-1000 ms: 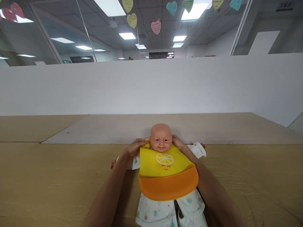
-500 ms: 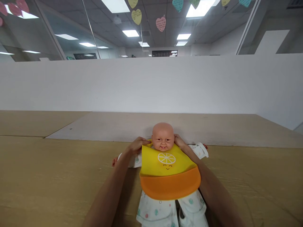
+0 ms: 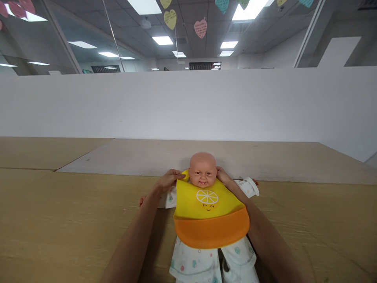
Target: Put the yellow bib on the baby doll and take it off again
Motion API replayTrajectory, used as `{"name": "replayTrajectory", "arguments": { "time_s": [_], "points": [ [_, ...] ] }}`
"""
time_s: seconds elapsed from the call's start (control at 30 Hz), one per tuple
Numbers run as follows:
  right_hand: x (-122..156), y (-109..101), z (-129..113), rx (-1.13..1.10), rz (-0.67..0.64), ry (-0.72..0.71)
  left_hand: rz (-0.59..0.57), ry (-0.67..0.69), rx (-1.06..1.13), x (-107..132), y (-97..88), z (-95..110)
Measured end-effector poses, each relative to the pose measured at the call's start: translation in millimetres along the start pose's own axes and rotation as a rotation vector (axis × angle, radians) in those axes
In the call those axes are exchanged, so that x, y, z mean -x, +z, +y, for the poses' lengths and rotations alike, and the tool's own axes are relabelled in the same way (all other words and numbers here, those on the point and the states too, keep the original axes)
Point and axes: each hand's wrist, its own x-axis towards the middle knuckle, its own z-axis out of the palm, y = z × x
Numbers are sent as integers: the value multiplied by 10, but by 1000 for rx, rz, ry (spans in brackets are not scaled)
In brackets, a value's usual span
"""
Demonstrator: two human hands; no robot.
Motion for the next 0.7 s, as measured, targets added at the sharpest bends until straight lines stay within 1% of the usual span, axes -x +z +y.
{"name": "replayTrajectory", "arguments": {
  "time_s": [0.03,0.13,0.2,0.3,0.4,0.5,0.57,0.7],
  "points": [
    [-20,-13,12,-11,-6,-2,2,-1,22,-16,-9,-19],
    [-80,-52,54,-51,-13,-24,83,8,85,-77,-32,-81],
    [-101,-68,76,-71,-17,-38,106,24,133,-117,-39,-111],
    [-88,-67,81,-85,-36,-27,88,47,171,-165,-42,-136],
    [-43,-40,51,-105,-44,35,89,67,192,-194,-44,-149],
    [-6,-10,11,-124,-23,82,103,90,207,-198,-41,-152],
    [3,2,-7,-137,-13,87,109,98,213,-189,-35,-147],
    [3,6,-14,-159,-12,83,71,112,224,-172,-22,-138]
  ]
}}
